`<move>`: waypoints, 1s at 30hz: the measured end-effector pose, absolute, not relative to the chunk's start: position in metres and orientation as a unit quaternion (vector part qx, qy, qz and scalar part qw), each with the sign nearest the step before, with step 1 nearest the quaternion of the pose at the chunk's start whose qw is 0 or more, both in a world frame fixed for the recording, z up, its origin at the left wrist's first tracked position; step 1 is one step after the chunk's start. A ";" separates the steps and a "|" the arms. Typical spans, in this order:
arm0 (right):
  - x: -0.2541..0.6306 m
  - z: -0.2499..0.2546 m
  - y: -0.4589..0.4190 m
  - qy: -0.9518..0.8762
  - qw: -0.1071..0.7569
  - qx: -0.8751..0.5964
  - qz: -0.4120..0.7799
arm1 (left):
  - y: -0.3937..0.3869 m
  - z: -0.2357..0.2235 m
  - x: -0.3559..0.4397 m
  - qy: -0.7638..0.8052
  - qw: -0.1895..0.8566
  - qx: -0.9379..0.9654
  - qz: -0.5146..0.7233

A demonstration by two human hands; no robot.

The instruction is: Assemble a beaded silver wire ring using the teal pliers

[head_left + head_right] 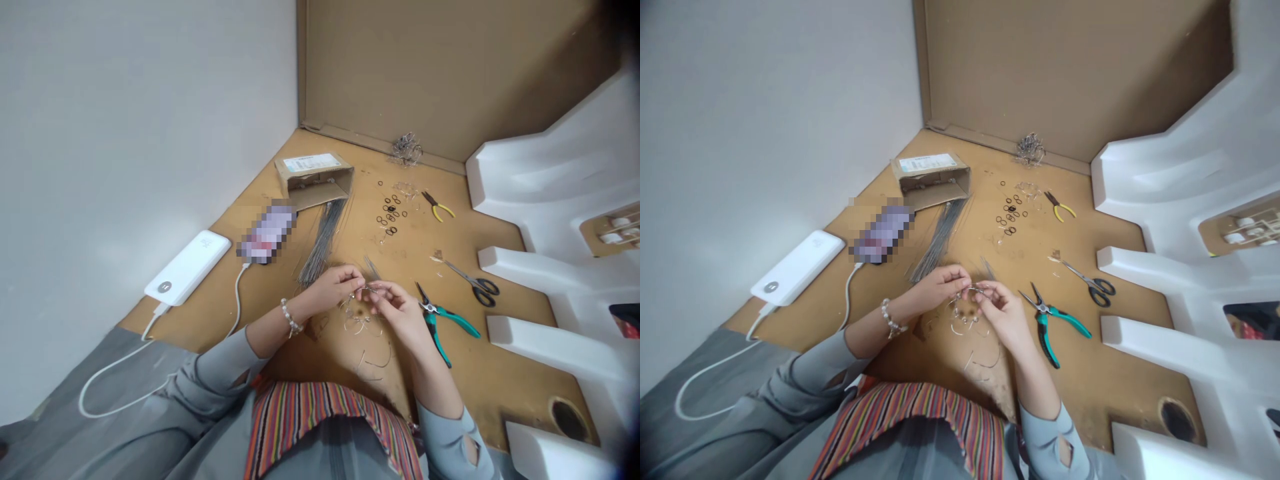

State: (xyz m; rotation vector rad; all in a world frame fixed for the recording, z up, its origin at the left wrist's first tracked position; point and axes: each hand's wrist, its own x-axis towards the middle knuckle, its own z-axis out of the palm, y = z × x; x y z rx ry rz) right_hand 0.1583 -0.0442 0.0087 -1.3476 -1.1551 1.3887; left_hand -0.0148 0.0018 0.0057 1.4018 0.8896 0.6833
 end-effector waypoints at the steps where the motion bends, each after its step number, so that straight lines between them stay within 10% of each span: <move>1: 0.158 0.009 -0.044 -0.461 0.429 -0.543 0.556 | 0.002 0.006 -0.015 0.387 0.631 0.603 0.297; 30: 0.162 0.004 -0.044 -0.420 0.403 -0.559 0.591 | 0.006 0.002 -0.015 0.411 0.686 0.512 0.313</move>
